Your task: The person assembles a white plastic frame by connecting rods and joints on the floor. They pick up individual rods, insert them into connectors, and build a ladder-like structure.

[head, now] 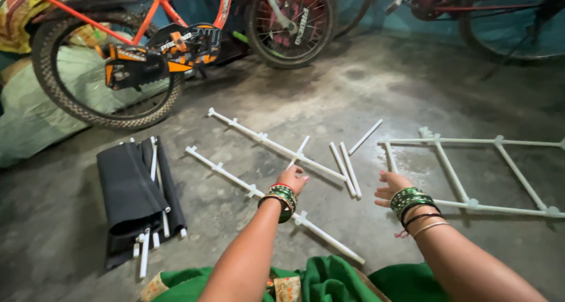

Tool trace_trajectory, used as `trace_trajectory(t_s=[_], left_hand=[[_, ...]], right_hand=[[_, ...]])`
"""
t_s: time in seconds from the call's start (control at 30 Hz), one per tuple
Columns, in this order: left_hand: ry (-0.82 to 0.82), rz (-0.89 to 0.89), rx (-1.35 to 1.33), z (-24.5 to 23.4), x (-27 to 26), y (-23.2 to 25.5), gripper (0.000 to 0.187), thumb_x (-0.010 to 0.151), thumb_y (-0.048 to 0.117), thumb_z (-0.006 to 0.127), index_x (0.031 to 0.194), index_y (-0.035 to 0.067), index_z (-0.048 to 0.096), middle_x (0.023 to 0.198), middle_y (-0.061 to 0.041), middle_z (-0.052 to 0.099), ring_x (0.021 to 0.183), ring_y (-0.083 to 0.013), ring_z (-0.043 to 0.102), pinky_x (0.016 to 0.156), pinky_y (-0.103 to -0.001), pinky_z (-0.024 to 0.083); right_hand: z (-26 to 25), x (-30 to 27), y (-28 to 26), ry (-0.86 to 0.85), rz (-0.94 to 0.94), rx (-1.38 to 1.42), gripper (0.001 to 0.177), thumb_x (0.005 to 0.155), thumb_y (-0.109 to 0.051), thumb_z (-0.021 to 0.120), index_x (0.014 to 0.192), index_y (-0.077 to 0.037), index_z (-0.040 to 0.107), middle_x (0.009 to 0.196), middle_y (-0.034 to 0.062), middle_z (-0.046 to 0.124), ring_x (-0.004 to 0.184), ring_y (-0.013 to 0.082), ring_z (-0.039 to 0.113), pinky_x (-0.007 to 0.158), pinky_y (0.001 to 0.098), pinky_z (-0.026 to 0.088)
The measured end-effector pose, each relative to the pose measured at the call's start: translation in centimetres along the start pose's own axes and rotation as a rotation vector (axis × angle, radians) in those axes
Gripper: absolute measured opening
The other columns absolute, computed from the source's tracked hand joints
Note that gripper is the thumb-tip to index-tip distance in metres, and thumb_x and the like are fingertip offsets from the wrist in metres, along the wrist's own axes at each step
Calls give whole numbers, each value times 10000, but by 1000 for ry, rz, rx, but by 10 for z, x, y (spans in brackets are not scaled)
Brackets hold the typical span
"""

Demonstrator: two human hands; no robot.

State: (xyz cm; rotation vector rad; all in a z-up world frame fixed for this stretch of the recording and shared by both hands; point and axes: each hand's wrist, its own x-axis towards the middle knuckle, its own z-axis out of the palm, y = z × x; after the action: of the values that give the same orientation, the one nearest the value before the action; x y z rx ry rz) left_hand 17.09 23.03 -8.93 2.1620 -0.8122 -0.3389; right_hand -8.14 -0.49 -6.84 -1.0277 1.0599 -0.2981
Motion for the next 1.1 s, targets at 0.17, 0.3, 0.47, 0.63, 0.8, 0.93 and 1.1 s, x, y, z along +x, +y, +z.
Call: trace_trajectory(t_s=[0.17, 0.3, 0.47, 0.63, 0.8, 0.93, 1.1], left_hand=[[48, -38, 12, -24, -23, -41, 427, 843, 329, 788, 1192, 114, 667, 1056, -141, 758, 997, -295, 725, 912, -403, 562], [10, -78, -47, -15, -35, -84, 450, 854, 327, 773, 1235, 125, 646, 1086, -138, 739, 1012, -292, 715, 910, -411, 569], [36, -120, -188, 18, -63, -145, 456, 851, 345, 773, 1234, 125, 663, 1097, -127, 760, 1024, -265, 734, 933, -392, 571], [117, -229, -195, 25, -38, -155, 435, 852, 331, 784, 1213, 116, 670, 1115, -137, 746, 1037, -285, 716, 933, -405, 559], [103, -264, -229, 39, -49, -141, 414, 842, 303, 782, 1195, 114, 676, 1132, -154, 735, 1047, -308, 715, 941, -412, 557], [30, -154, -71, 57, -74, -125, 496, 817, 261, 790, 1283, 163, 652, 1180, -221, 657, 1105, -372, 645, 986, -424, 517], [95, -50, 30, 76, -72, -121, 542, 799, 249, 823, 1292, 114, 642, 1265, -223, 603, 1213, -403, 558, 1059, -444, 453]], right_hand=[[37, 6, 38, 43, 36, -202, 541, 983, -348, 633, 1416, -44, 521, 1419, 241, 576, 1298, 397, 600, 964, 550, 577], [61, 15, 69, -33, 9, -351, 501, 964, -363, 675, 1364, -73, 592, 1361, 193, 614, 1230, 358, 625, 914, 526, 580], [84, 27, 99, -176, -32, -507, 397, 884, -312, 753, 1226, -118, 696, 1174, 113, 701, 1104, 292, 688, 892, 500, 607], [102, 11, 144, -101, -502, -1447, 427, 740, -321, 902, 1097, -171, 721, 1072, 95, 718, 1049, 281, 696, 963, 402, 565], [113, -1, 156, -128, -600, -1465, 238, 756, -186, 812, 967, -146, 710, 1026, 117, 723, 1008, 317, 693, 882, 420, 572], [135, 2, 155, -118, -738, -1182, 156, 780, -157, 763, 930, -139, 723, 968, 123, 750, 937, 305, 729, 832, 410, 591], [131, 17, 156, -87, -781, -975, 220, 742, -138, 784, 951, -114, 721, 1023, 153, 714, 944, 306, 723, 856, 405, 580]])
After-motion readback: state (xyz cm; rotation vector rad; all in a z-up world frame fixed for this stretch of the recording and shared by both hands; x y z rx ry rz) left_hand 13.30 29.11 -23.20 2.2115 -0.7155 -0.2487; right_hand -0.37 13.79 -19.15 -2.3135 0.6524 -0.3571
